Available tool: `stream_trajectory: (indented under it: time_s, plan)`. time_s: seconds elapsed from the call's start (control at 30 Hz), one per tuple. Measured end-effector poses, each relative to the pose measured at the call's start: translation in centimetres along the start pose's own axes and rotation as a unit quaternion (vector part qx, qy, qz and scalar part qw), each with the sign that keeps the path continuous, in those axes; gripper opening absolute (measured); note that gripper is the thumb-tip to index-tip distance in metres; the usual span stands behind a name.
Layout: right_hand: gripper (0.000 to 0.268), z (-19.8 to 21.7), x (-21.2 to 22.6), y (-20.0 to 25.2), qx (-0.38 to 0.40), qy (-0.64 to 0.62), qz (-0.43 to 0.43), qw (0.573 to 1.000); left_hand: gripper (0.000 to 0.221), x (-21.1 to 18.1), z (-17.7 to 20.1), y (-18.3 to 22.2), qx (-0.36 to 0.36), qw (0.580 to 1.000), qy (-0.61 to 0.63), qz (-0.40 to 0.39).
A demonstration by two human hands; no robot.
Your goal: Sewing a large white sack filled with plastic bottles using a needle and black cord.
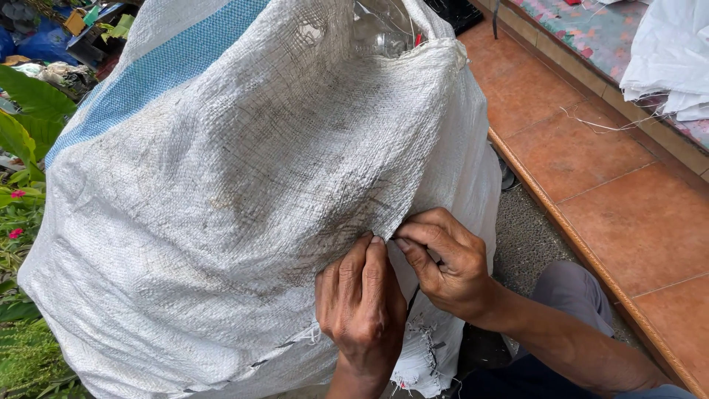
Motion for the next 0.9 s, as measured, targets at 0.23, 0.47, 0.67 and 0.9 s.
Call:
stream_trajectory:
  time_s: [0.23, 0.47, 0.67, 0.9]
  plan:
    - [0.013, -0.9, -0.4, -0.5, 0.006, -0.054, 0.012, 0.998, 0.017, 0.5, -0.7, 0.5, -0.017, 1.0, 0.02, 0.004]
    - [0.026, 0.2, 1.1, -0.6, 0.07, 0.039, 0.037, 0.996, 0.019, 0.4, -0.5, 0.9, -0.021, 0.999, 0.039, 0.009]
    - [0.032, 0.8, 0.5, -0.6, 0.069, 0.004, 0.036, 0.997, 0.019, 0.3, -0.6, 1.2, -0.039, 0.999, 0.024, -0.006]
    - [0.02, -0.9, 6.0, -5.9, 0.149, 0.166, 0.123, 0.967, 0.015, 0.0, -0.3, 0.8, -0.048, 0.998, 0.036, -0.024]
Point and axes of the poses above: each hand's wrist, its own y-axis away from the middle knuckle, its own z-axis out of the back of the hand, x = y × z, the point moved 10 cm from there along -y, towards the middle knuckle, and after that the axes turned 6 degrees about -y, right-handed, at the moved point
